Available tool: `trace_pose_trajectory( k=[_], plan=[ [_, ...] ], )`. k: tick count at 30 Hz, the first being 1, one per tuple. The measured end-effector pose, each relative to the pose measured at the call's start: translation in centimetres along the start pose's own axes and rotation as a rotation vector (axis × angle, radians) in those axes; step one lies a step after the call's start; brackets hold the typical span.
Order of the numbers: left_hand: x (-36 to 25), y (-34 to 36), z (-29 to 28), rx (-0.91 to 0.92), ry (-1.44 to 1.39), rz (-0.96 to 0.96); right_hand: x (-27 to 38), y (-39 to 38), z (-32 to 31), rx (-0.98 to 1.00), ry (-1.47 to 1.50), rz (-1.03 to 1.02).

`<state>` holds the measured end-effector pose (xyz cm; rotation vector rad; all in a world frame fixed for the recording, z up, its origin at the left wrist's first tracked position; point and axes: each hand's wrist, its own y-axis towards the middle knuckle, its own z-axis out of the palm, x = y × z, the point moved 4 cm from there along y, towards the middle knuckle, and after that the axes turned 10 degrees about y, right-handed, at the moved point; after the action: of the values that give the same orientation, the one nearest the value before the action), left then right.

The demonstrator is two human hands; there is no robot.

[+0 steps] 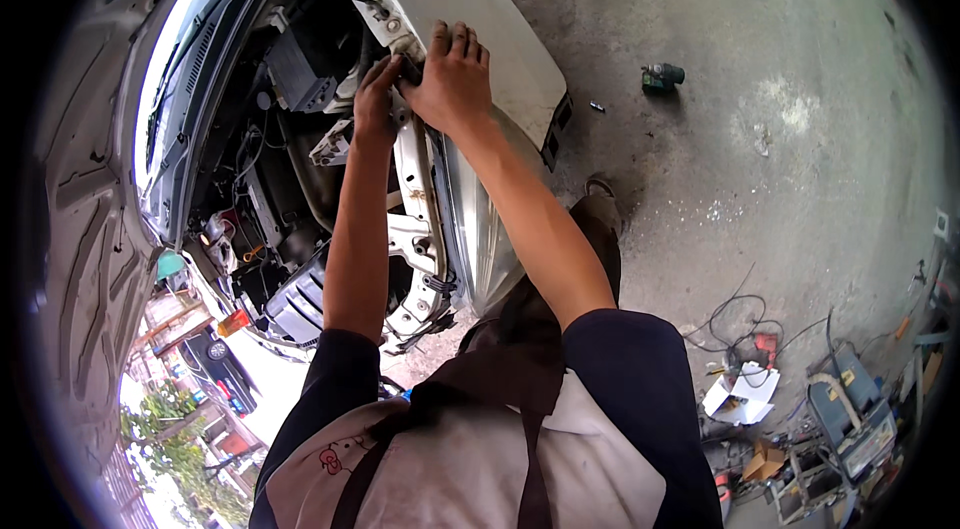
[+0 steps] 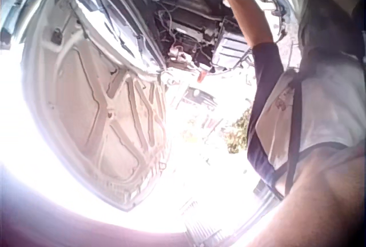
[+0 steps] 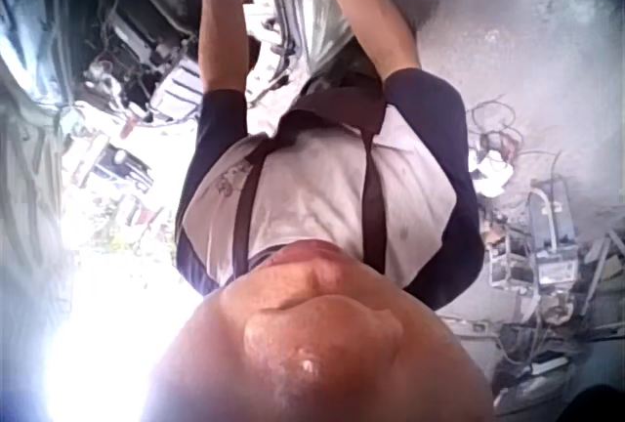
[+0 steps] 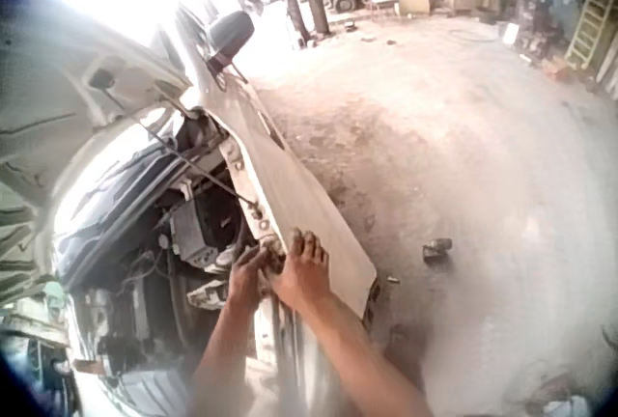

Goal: The person works on the front of a white car with the hood open, using a pry bar to remove a metal support beam from the bumper area. They then use a wrench to tighten bolts on the car's frame and adjust the bumper alignment.

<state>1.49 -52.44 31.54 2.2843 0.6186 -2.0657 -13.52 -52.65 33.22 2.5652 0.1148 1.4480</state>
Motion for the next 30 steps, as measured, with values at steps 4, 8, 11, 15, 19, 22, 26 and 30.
trace_pose_trajectory(
  k=[4,8,11,15,19,22,26,30],
  plan=[
    [0.2,0.9,0.7,0.105,-0.086,-0.048,-3.9,-1.5,-2.7,-0.273,0.353,0.011],
    [1.0,-0.6,0.2,-0.044,0.157,0.105,-14.1,-12.5,-4.9,-0.554,0.577,0.474],
    [0.5,0.3,0.5,-0.024,0.108,0.075,-22.6,-25.3,-2.3,-0.407,0.475,0.951],
    [0.2,-0.6,0.7,0.137,0.259,0.035,-24.0,-41.3,4.3,-0.270,1.219,1.693],
    [0.5,0.3,0.3,0.178,0.132,-0.112,-20.6,-42.2,8.4,-0.280,1.465,1.537],
    [0.8,0.8,0.8,0.208,0.133,-0.128,-18.1,-38.5,6.9,-0.386,1.903,1.530],
    [0.6,0.7,0.7,0.219,0.132,-0.144,-17.5,-38.2,6.3,-0.564,1.637,1.562],
    [0.8,0.3,-0.3,0.206,0.059,-0.061,-18.5,-38.7,6.8,-0.590,1.607,1.544]
  ],
)
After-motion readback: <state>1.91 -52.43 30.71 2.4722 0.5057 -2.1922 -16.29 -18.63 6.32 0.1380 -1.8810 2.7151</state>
